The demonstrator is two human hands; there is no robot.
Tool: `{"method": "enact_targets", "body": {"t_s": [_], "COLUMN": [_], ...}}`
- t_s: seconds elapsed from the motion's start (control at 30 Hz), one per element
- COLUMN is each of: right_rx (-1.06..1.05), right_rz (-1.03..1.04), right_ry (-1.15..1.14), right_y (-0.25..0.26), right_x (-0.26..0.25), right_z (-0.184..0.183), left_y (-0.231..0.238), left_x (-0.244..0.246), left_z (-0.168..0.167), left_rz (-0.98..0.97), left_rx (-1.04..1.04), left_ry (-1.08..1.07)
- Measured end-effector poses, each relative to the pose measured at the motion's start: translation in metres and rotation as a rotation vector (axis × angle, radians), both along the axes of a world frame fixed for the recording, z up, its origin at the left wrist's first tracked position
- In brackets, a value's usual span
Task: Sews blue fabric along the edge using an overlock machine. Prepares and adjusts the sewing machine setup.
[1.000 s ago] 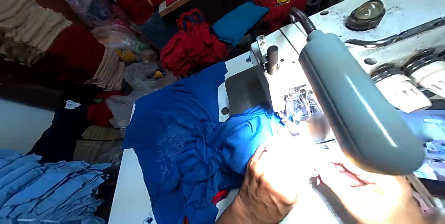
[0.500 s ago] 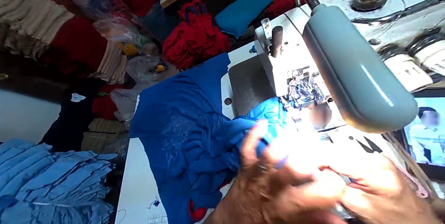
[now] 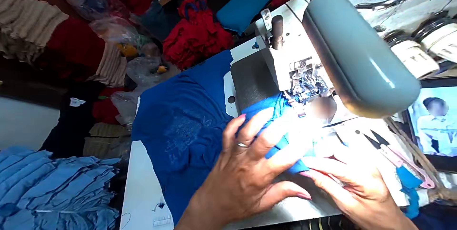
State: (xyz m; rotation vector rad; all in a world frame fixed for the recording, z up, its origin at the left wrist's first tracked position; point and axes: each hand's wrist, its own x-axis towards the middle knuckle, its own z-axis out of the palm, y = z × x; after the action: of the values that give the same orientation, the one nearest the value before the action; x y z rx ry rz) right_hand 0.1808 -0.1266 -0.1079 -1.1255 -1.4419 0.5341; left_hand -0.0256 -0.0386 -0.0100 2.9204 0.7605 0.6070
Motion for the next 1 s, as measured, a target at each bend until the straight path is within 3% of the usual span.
{"method": "enact_targets", "body": {"t_s": [0.13, 0.23, 0.37, 0.53, 0.67, 0.73, 0.83, 1.0], "right_rx": [-0.051, 0.029, 0.128, 0.038, 0.134, 0.190, 0.142, -0.136], "right_rz": [-0.074, -0.234, -0.189, -0.550, -0.366, -0.248, -0.216, -0.432], "right_ry": [0.128, -0.008, -0.131, 0.066, -0.228, -0.207, -0.148, -0.230], "right_y": [-0.001, 0.013, 0.024, 0.010, 0.016, 0.030, 0.036, 0.013], "right_x": [0.015, 0.024, 0.030, 0.076, 0.039, 0.023, 0.030, 0.058], "right_z": [0.015, 0.022, 0.031, 0.004, 0.025, 0.032, 0.037, 0.028], "left_y": [0.004, -0.005, -0.012, -0.008, 0.000, 0.003, 0.002, -0.022], "left_x": [0.012, 0.019, 0.023, 0.019, 0.027, 0.032, 0.028, 0.030], "left_z": [-0.014, -0.017, -0.023, -0.017, -0.005, -0.002, 0.002, -0.019], "left_rz": [-0.171, -0.161, -0.091, -0.070, -0.110, -0.111, -0.088, -0.045], "left_rx": [0.028, 0.082, 0.098, 0.029, -0.047, -0.055, -0.053, 0.050], "left_ry": [0.064, 0.061, -0.003, -0.230, -0.333, -0.343, -0.278, -0.004]}}
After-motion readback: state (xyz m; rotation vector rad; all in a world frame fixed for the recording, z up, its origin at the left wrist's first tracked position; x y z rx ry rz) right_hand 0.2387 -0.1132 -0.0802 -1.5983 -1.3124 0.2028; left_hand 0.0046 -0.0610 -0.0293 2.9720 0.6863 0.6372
